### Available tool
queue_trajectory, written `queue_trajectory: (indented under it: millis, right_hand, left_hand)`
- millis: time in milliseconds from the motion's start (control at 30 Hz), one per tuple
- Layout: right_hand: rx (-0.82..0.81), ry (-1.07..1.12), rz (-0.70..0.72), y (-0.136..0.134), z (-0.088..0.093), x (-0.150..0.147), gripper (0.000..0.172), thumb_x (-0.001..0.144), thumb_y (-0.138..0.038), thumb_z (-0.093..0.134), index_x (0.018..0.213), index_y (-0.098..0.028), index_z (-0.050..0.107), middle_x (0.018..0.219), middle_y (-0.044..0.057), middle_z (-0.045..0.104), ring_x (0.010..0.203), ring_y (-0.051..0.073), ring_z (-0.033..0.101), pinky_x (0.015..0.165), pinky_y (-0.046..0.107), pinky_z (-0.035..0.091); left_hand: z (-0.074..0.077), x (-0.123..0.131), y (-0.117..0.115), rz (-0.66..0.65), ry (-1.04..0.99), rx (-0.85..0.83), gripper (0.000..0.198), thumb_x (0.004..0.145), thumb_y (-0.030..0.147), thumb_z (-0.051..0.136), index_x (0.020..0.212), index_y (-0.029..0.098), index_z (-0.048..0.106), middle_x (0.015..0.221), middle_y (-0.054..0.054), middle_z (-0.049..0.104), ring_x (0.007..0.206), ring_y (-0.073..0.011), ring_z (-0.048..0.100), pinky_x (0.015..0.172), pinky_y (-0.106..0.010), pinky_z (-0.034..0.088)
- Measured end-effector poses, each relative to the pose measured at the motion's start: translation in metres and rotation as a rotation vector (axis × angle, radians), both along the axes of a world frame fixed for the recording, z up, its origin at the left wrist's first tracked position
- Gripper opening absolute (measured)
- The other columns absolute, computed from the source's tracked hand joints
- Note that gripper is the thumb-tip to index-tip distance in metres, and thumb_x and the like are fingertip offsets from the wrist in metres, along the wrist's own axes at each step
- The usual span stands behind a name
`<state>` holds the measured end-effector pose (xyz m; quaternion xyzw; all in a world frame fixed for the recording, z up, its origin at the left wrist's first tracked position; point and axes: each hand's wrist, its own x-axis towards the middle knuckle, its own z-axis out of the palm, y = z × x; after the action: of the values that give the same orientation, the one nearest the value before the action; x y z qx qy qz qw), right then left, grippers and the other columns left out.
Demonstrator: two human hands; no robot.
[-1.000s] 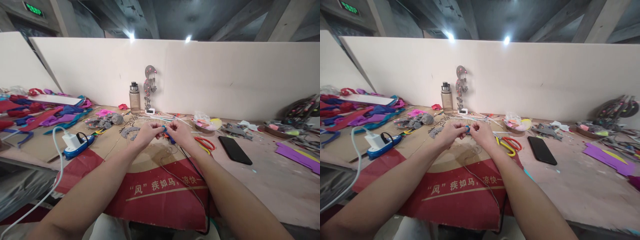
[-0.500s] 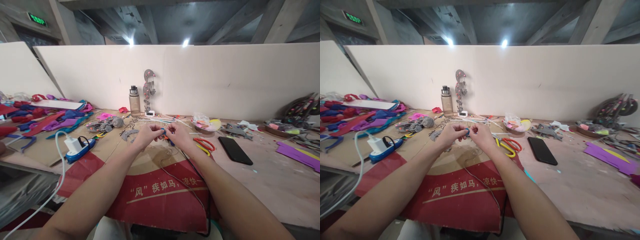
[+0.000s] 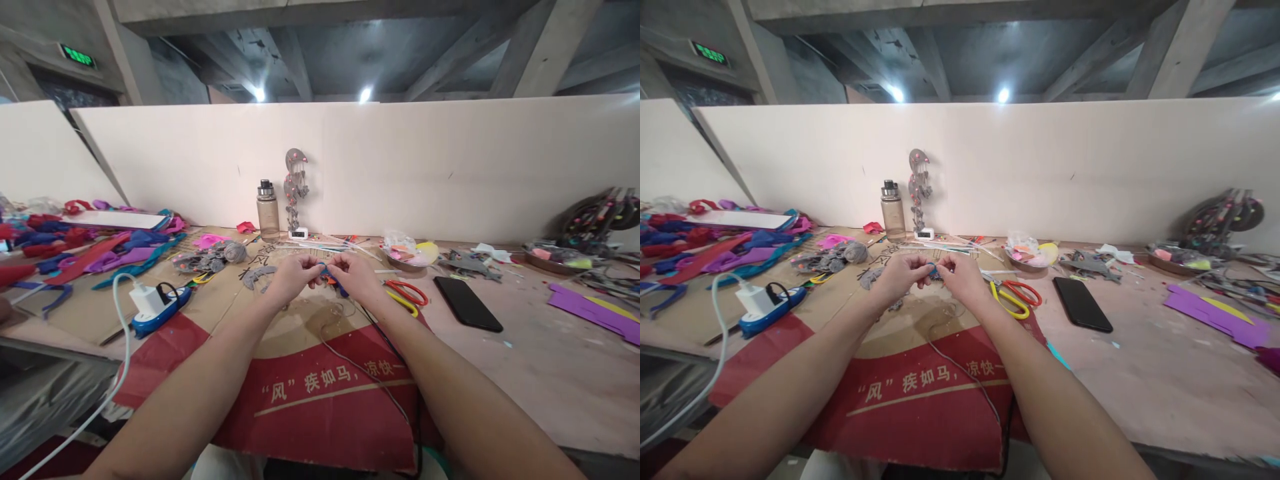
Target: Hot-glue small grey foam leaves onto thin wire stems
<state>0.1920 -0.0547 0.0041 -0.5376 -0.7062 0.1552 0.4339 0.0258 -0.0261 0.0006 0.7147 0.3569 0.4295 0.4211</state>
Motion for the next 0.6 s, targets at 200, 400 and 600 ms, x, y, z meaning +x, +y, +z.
queue_trajectory:
  millis: [200, 400, 600]
  right_hand:
    - [0.007, -0.037, -0.061, -0.002, 0.003, -0.001, 0.008, 0.078, -0.016, 0.059, 0.07, -0.017, 0.06, 0.067, -0.001, 0.062, 0.061, 0.011, 0.051, 0.059, 0.023, 0.037]
    - [0.078, -0.064, -0.01, -0.001, -0.005, -0.002, 0.008, 0.083, -0.022, 0.058, 0.084, -0.018, 0.065, 0.075, 0.0, 0.065, 0.069, 0.012, 0.054, 0.065, 0.024, 0.038]
    - [-0.085, 0.006, 0.077, 0.006, -0.01, 0.0, 0.021, 0.088, -0.029, 0.05, 0.09, -0.017, 0.067, 0.074, 0.0, 0.067, 0.064, 0.013, 0.056, 0.063, 0.025, 0.041]
  left_hand:
    - [-0.003, -0.001, 0.002, -0.12, -0.056, -0.109, 0.026, 0.073, 0.037, 0.071, 0.083, 0.013, 0.069, 0.062, -0.003, 0.068, 0.051, -0.0098, 0.058, 0.053, -0.022, 0.047]
    - [-0.001, -0.004, 0.003, 0.017, 0.049, 0.036, 0.015, 0.075, 0.03, 0.065, 0.073, 0.015, 0.067, 0.056, -0.001, 0.064, 0.047, -0.0106, 0.055, 0.05, -0.022, 0.044]
    - [0.0, -0.02, 0.022, 0.393, 0.097, 0.34, 0.006, 0.071, 0.022, 0.065, 0.073, 0.018, 0.07, 0.059, 0.0, 0.063, 0.053, -0.0117, 0.054, 0.053, -0.022, 0.039]
